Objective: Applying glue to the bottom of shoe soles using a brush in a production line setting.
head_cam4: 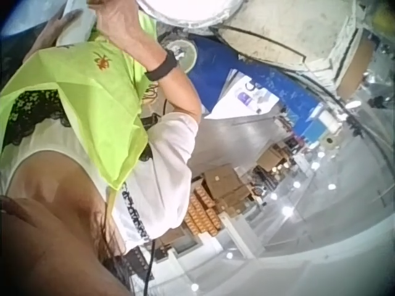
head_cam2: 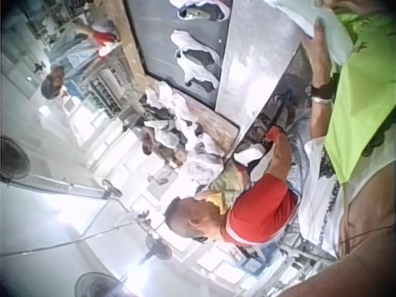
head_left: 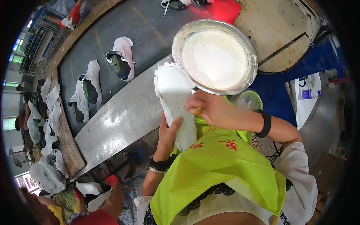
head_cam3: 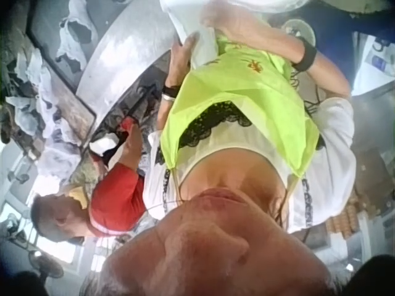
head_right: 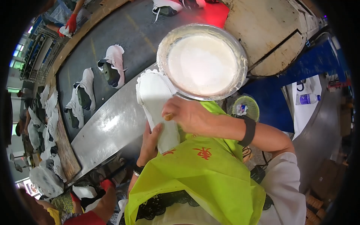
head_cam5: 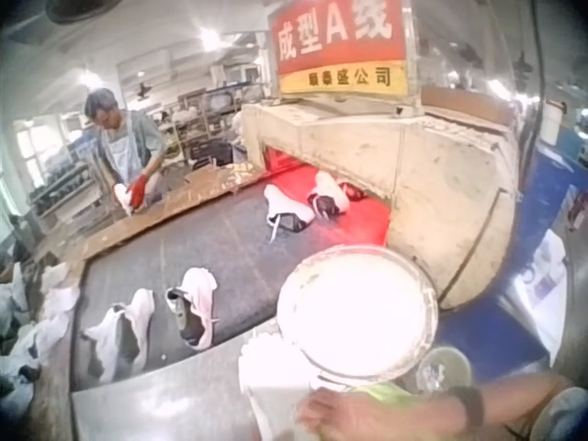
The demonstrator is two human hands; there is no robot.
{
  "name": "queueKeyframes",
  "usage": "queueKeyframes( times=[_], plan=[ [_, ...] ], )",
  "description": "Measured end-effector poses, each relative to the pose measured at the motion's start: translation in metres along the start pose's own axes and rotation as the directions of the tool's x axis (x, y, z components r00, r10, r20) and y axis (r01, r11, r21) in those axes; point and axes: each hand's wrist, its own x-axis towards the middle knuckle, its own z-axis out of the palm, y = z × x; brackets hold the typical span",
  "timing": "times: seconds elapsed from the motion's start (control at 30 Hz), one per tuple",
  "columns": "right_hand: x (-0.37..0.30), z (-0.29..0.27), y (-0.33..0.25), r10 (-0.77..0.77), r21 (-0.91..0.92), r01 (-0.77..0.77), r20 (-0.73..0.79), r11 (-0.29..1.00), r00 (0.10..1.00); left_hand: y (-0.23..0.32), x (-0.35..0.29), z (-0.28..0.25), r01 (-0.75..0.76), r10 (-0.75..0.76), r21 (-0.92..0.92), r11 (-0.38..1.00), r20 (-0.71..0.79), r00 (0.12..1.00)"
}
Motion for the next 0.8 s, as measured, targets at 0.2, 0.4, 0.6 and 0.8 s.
queueKeyframes(
  times=[0.2, 0.4, 0.6, 0.8],
  plan=[
    [0.071, -0.015, 0.038, 0.527, 0.163, -0.504, -0.183, 0.848, 0.83, -0.006, -0.003, -0.005, 0.017, -0.014, -0.1, 0.995, 0.022, 1.0],
    [0.043, 0.003, 0.029, 0.649, 0.159, -0.631, -0.271, 0.759, 0.711, -0.014, -0.012, -0.019, 0.009, -0.005, -0.15, 0.989, 0.023, 1.0],
    [0.021, 0.003, -0.002, 0.564, 0.249, -0.506, -0.374, 0.826, 0.736, -0.009, -0.021, -0.028, 0.057, -0.05, -0.146, 0.988, 0.057, 0.997],
    [0.037, 0.025, 0.011, 0.6, 0.328, -0.503, -0.478, 0.799, 0.642, -0.021, -0.005, -0.031, -0.048, 0.049, -0.004, 0.999, 0.113, 0.992]
  ],
)
